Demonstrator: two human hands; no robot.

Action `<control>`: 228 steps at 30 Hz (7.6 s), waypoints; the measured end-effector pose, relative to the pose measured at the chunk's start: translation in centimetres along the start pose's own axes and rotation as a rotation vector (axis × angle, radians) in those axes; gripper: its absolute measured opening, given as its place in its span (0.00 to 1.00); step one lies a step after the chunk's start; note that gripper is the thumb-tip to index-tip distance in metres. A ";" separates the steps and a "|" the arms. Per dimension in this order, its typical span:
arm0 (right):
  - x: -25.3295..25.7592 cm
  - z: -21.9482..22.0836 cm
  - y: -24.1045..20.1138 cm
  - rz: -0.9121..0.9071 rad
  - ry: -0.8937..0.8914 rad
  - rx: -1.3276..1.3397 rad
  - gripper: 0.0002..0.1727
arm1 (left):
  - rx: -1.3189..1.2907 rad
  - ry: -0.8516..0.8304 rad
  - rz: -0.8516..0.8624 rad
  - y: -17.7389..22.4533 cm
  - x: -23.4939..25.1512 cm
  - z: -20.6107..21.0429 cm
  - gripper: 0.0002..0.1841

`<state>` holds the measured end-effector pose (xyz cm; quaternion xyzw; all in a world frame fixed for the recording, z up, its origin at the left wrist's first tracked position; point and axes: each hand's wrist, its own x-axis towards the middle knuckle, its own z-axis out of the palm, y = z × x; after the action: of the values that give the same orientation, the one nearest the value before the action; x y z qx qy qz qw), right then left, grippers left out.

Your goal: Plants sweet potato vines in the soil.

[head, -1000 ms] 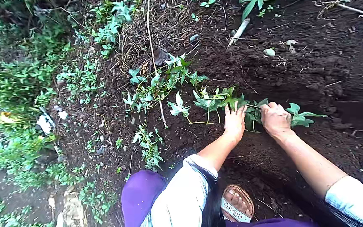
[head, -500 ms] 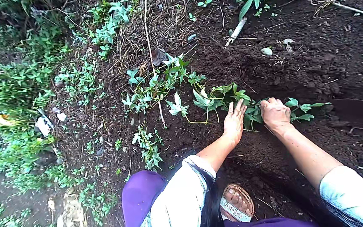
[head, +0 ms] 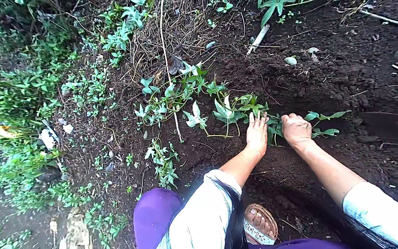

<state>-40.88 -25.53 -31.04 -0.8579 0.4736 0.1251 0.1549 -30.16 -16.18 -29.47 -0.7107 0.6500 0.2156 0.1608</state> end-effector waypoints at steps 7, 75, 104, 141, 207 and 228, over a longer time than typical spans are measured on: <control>0.1 -0.6 -0.8 0.047 -0.139 -0.055 0.11 | -0.048 -0.113 -0.004 0.1 0.5 -0.5 0.32; -2.1 -2.9 5.6 0.222 -0.073 -0.020 0.13 | -0.071 0.142 0.061 -0.5 0.5 1.7 0.37; -4.1 -2.4 6.8 0.209 -0.006 -0.045 0.08 | -0.154 0.128 0.052 0.0 -1.2 0.3 0.45; -3.6 -3.1 5.7 0.306 -0.037 0.001 0.08 | -0.069 -0.038 -0.001 -1.1 -0.8 -0.7 0.40; 2.2 -11.2 5.1 -0.147 -0.084 0.147 0.29 | 0.002 -0.137 -0.028 -0.6 0.0 -0.5 0.39; 3.7 -11.9 -1.2 -0.108 -0.299 -0.164 0.37 | -0.022 -0.198 -0.038 -0.4 0.5 -0.9 0.42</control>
<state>-37.12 -32.34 -21.28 -0.8638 0.3866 0.2809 0.1594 -29.62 -17.04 -29.02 -0.6999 0.6148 0.2888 0.2209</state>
